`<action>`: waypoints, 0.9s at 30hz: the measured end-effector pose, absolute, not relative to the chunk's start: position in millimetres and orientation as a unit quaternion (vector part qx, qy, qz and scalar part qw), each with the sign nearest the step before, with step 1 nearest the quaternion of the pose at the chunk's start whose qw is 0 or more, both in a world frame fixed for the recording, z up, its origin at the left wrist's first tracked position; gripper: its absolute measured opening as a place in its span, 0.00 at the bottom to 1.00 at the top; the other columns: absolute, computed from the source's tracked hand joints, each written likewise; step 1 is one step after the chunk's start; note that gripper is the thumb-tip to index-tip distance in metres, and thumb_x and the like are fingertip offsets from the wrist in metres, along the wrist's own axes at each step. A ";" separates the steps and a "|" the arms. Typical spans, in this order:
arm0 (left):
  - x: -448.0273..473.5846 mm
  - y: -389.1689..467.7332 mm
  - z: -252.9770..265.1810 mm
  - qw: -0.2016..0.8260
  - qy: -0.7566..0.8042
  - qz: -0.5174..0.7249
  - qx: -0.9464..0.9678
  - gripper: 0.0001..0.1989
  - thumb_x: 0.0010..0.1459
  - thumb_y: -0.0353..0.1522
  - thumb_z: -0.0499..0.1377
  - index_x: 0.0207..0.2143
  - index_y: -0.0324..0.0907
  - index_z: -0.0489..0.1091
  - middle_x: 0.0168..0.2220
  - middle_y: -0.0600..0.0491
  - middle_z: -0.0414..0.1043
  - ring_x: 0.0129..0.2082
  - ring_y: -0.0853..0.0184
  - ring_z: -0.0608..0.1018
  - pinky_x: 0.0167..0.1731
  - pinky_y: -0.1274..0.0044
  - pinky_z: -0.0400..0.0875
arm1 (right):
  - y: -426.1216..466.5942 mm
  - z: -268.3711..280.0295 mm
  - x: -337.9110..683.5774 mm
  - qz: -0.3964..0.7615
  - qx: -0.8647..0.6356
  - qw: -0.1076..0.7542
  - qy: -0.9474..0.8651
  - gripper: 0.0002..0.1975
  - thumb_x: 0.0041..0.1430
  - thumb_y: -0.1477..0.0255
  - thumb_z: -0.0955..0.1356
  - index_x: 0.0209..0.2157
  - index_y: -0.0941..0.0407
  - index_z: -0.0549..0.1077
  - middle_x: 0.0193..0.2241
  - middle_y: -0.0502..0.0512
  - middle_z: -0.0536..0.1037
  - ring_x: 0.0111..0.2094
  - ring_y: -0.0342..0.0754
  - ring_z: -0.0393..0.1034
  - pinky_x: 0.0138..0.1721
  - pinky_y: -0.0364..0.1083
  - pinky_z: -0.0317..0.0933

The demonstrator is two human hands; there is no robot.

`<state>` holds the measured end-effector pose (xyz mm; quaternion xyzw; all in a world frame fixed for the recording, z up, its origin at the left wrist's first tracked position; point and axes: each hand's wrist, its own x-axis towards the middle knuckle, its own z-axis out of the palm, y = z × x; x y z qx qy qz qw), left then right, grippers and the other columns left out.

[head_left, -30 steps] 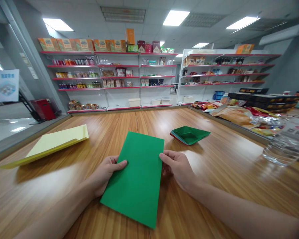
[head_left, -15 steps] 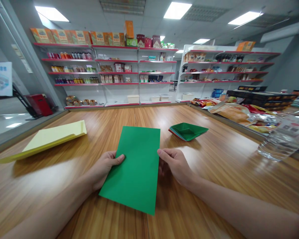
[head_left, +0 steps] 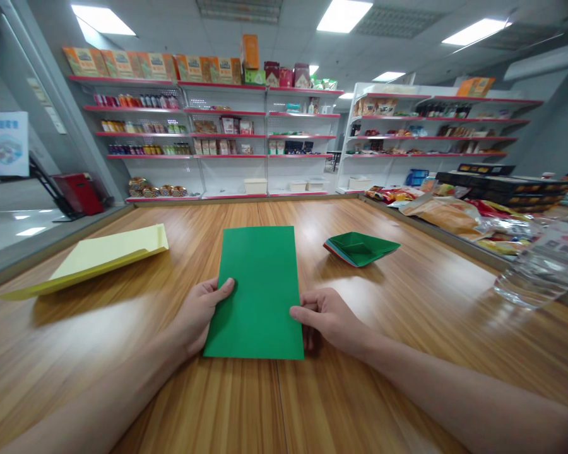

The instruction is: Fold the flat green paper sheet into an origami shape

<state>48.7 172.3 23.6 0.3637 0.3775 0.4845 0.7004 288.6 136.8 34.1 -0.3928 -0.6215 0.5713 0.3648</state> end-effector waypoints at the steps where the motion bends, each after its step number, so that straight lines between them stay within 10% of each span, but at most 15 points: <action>1: 48.9 172.4 23.5 0.701 0.373 0.488 0.362 0.13 0.56 0.30 0.61 0.44 0.34 0.72 0.37 0.42 0.79 0.37 0.57 0.81 0.39 0.68 0.77 | 137.0 33.9 288.3 0.564 -0.398 0.370 -0.621 0.20 0.52 0.56 0.69 0.23 0.59 0.67 0.14 0.49 0.72 0.15 0.41 0.67 0.15 0.39 0.60; 27: 58.8 162.1 29.6 0.650 0.336 0.586 0.347 0.17 0.48 0.34 0.68 0.40 0.38 0.73 0.34 0.48 0.79 0.34 0.58 0.81 0.34 0.70 0.77 | 141.1 27.0 293.5 0.571 -0.374 0.361 -0.635 0.19 0.53 0.56 0.69 0.28 0.61 0.78 0.26 0.57 0.79 0.28 0.49 0.73 0.30 0.47 0.66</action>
